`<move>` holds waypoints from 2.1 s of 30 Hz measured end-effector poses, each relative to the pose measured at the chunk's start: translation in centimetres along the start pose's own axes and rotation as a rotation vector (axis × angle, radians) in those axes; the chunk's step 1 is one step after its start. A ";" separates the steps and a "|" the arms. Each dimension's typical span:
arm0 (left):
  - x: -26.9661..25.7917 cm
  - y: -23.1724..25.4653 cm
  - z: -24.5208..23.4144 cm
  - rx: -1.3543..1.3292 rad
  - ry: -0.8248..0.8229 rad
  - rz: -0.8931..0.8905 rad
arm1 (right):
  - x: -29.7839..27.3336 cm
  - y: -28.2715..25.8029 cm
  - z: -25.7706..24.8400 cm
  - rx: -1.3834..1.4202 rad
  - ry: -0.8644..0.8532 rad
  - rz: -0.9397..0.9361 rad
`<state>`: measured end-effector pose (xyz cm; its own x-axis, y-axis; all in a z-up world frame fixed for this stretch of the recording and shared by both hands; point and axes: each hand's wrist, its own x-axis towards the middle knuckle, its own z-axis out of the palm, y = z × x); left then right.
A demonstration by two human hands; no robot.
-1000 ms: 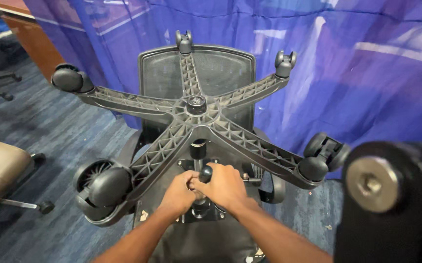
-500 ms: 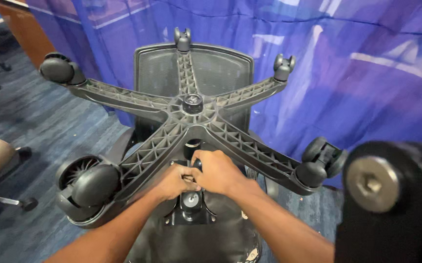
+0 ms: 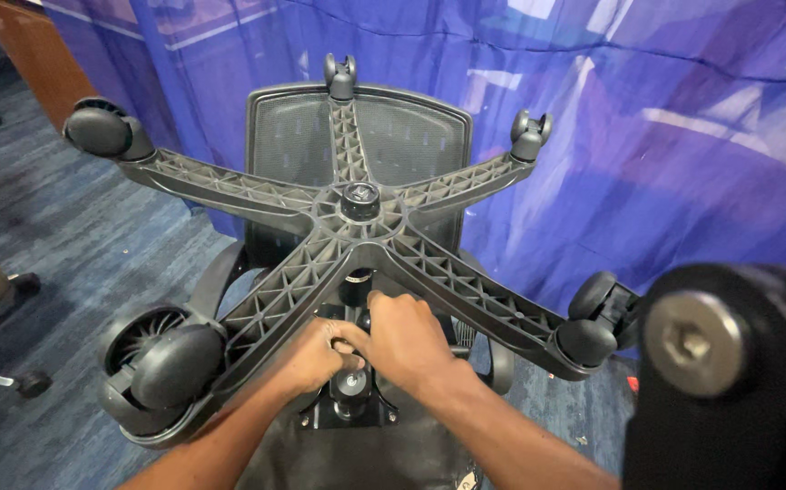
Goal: The person attaches the five-star base to the underside of an office chair seat using a screwdriver. They insert and tighten a central screw to secure the base to the seat.
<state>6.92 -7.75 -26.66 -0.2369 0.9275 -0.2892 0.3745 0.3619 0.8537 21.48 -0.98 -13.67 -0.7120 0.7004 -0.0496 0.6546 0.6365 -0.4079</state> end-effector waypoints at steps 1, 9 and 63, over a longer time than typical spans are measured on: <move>0.3 -0.3 0.0 -0.099 -0.040 0.046 | 0.0 0.0 0.1 0.015 0.003 0.008; 3.5 -3.6 1.5 -0.363 -0.139 0.145 | 0.2 0.8 0.4 0.004 -0.034 0.057; -1.8 0.0 1.8 -0.392 0.150 0.170 | 0.1 1.2 -1.8 0.021 -0.186 -0.506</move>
